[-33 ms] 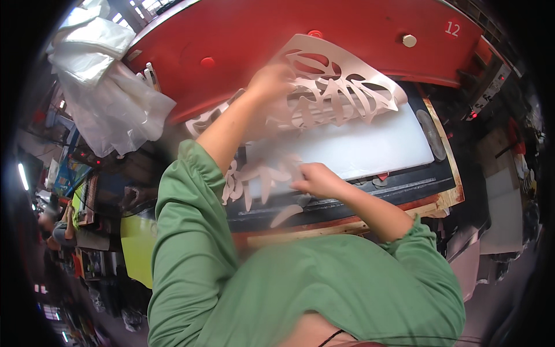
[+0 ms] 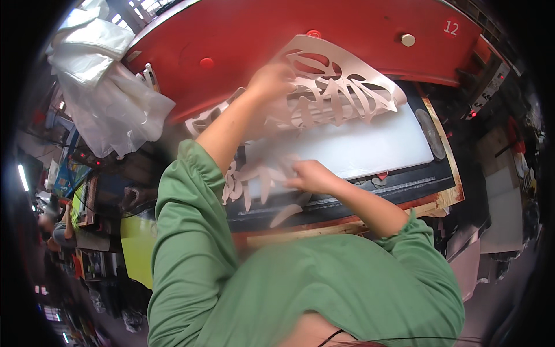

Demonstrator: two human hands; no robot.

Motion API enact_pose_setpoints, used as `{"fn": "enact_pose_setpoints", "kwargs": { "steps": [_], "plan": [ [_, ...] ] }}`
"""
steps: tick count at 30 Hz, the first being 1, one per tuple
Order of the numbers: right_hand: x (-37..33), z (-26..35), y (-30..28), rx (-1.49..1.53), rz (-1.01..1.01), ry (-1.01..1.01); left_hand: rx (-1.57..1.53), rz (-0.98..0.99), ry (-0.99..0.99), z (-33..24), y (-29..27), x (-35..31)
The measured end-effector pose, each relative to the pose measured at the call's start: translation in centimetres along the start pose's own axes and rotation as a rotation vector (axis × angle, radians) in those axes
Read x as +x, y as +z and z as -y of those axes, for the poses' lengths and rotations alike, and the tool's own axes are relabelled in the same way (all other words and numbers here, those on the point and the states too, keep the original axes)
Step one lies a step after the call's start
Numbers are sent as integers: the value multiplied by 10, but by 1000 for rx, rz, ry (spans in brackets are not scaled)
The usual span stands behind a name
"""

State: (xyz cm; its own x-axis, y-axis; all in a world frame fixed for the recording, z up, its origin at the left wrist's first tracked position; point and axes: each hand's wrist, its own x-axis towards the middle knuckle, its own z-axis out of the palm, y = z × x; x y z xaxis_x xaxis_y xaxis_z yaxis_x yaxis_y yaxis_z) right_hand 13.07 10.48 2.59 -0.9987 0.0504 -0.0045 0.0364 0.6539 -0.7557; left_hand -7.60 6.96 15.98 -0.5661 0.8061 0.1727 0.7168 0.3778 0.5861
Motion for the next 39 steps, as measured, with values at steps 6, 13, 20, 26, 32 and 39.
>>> {"fn": "enact_pose_setpoints", "kwargs": {
  "steps": [6, 13, 20, 26, 32, 39],
  "plan": [
    [74, -37, 8, -520, -421, 166, 54, -16, 42, -12, -6, -1],
    [89, -72, 28, -328, -755, -3, 32, -76, 70, -14, -11, 4],
    [92, -73, 7, 609, -453, 267, 20, -47, 5, -12, -11, 11],
    [54, -22, 14, 698, 95, 43, -12, -47, 1, -8, -9, 15],
    [94, -20, 28, 256, -399, 146, -44, -60, 24, -6, -7, 10],
    [104, -2, 35, 531, -236, 213, -8, -78, 14, -10, -9, 9]
  ]
}}
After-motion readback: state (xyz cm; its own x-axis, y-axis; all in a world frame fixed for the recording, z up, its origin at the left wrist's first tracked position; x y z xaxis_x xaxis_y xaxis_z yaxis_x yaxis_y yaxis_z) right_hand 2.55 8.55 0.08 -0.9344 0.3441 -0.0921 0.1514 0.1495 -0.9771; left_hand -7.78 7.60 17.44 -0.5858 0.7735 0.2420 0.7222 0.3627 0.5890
